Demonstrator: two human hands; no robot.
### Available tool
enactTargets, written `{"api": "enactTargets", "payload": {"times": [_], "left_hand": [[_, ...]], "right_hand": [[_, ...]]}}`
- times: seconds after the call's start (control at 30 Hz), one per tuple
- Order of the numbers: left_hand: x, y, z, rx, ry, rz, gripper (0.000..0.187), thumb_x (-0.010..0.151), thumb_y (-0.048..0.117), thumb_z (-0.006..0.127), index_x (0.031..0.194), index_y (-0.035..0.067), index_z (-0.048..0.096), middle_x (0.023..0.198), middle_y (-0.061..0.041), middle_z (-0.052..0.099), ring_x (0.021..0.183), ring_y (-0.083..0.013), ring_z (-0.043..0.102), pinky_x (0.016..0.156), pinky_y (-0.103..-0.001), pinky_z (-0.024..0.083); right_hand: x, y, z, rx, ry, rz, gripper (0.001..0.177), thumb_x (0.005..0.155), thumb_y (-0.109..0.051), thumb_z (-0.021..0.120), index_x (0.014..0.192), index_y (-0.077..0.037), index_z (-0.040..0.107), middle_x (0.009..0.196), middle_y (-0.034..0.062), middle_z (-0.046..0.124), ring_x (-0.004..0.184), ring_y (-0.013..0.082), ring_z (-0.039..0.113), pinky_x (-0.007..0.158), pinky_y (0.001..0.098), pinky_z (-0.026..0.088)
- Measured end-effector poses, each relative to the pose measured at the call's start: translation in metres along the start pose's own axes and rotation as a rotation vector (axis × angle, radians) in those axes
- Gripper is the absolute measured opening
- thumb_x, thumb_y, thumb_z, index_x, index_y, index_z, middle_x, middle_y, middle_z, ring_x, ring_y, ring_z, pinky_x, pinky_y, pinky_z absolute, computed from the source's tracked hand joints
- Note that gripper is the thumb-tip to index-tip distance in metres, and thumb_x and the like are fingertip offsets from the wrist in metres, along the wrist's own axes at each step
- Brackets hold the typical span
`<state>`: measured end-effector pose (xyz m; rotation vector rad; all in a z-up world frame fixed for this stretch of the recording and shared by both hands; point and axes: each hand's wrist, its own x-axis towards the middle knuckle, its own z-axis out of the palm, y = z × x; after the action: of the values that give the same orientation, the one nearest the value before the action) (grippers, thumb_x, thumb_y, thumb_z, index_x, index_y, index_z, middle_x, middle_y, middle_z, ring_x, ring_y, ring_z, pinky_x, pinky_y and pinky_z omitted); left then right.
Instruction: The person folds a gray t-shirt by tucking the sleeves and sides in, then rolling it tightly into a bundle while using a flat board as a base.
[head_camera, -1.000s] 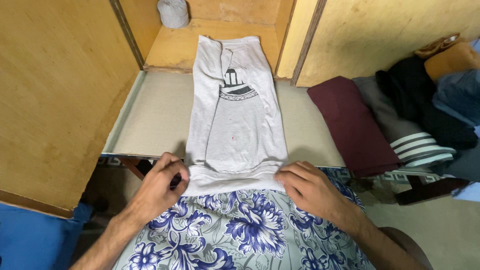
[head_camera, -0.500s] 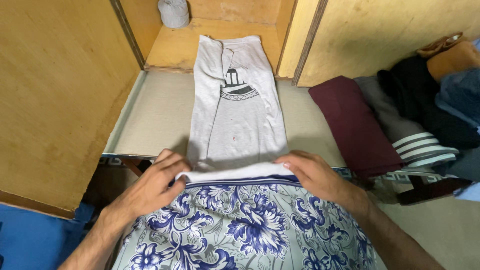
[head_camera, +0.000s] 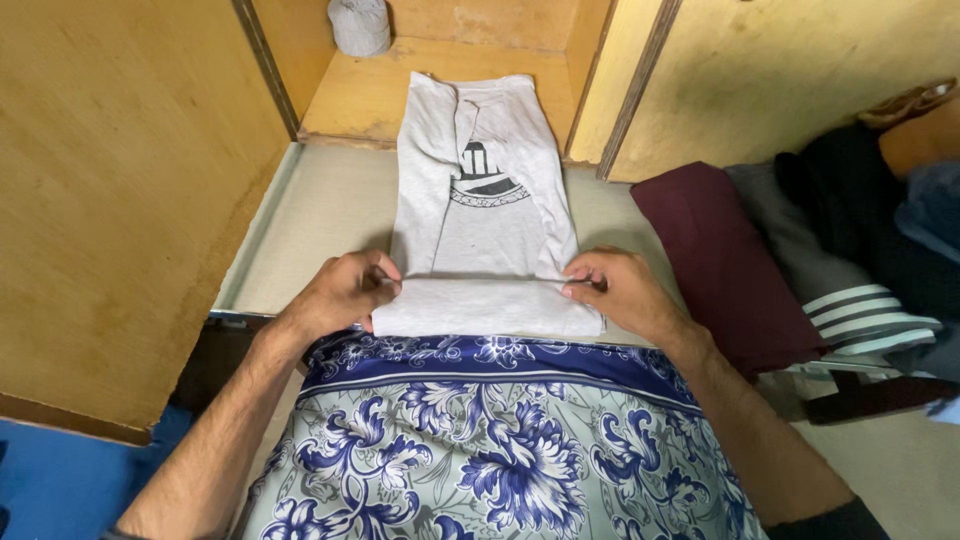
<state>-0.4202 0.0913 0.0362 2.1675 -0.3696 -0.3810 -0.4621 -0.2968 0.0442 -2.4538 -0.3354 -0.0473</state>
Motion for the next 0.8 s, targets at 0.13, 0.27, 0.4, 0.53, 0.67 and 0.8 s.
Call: {"api": "enactTargets", "payload": {"times": [0.13,0.27,0.4,0.53,0.67,0.8], "left_hand": [[0.013,-0.011,-0.014,0.056,-0.057,0.017,0.024,0.091,0.014,0.077,0.111,0.0,0.076,0.094,-0.019,0.079,0.072,-0.019,0.07,0.06,-0.036,0.061],[0.024,-0.004,-0.027,-0.115,-0.236,-0.137,0.04,0.084,0.024,0.08,0.118,0.003,0.076,0.109,-0.016,0.079,0.085,-0.0185,0.078,0.076,-0.03,0.064],[0.018,0.008,-0.029,0.128,-0.267,-0.14,0.06,0.07,0.026,0.092,0.126,0.012,0.073,0.112,-0.011,0.077,0.092,-0.0182,0.071,0.086,-0.031,0.056],[0.008,0.003,-0.021,0.131,-0.192,-0.136,0.067,0.065,0.019,0.094,0.128,0.016,0.073,0.113,-0.011,0.076,0.098,-0.019,0.069,0.087,-0.031,0.053],[-0.001,0.004,-0.023,0.023,-0.23,-0.164,0.065,0.068,0.023,0.091,0.129,0.017,0.069,0.105,-0.019,0.077,0.091,-0.0289,0.072,0.082,-0.036,0.06],[-0.016,0.014,-0.019,0.229,-0.029,-0.028,0.061,0.065,0.023,0.095,0.122,0.016,0.074,0.106,-0.016,0.067,0.089,-0.0252,0.063,0.082,-0.039,0.058]], "right_hand": [[-0.006,0.0,0.008,0.068,0.117,0.014,0.029,0.081,-0.021,0.082,0.105,-0.005,0.078,0.097,0.0075,0.079,0.085,0.0148,0.073,0.078,0.0292,0.059],[-0.011,0.009,0.004,0.134,0.134,0.018,0.03,0.088,-0.022,0.081,0.112,-0.005,0.077,0.103,0.0074,0.081,0.089,0.0149,0.072,0.083,0.0298,0.057],[-0.006,0.012,-0.013,0.289,-0.139,0.141,0.048,0.078,-0.013,0.085,0.123,-0.006,0.069,0.107,0.0124,0.076,0.097,0.0177,0.069,0.083,0.0303,0.057],[0.004,0.023,-0.017,0.247,-0.22,0.166,0.058,0.068,0.003,0.084,0.123,-0.004,0.069,0.111,0.0139,0.072,0.103,0.0198,0.067,0.086,0.0305,0.055],[0.009,0.031,-0.004,0.333,-0.144,0.268,0.06,0.063,0.012,0.082,0.12,-0.003,0.071,0.107,0.014,0.071,0.096,0.0238,0.067,0.082,0.0331,0.057],[-0.009,0.013,0.003,0.184,0.05,0.149,0.049,0.063,0.009,0.084,0.11,-0.003,0.073,0.106,0.0103,0.072,0.097,0.0188,0.067,0.083,0.0305,0.057]]}}
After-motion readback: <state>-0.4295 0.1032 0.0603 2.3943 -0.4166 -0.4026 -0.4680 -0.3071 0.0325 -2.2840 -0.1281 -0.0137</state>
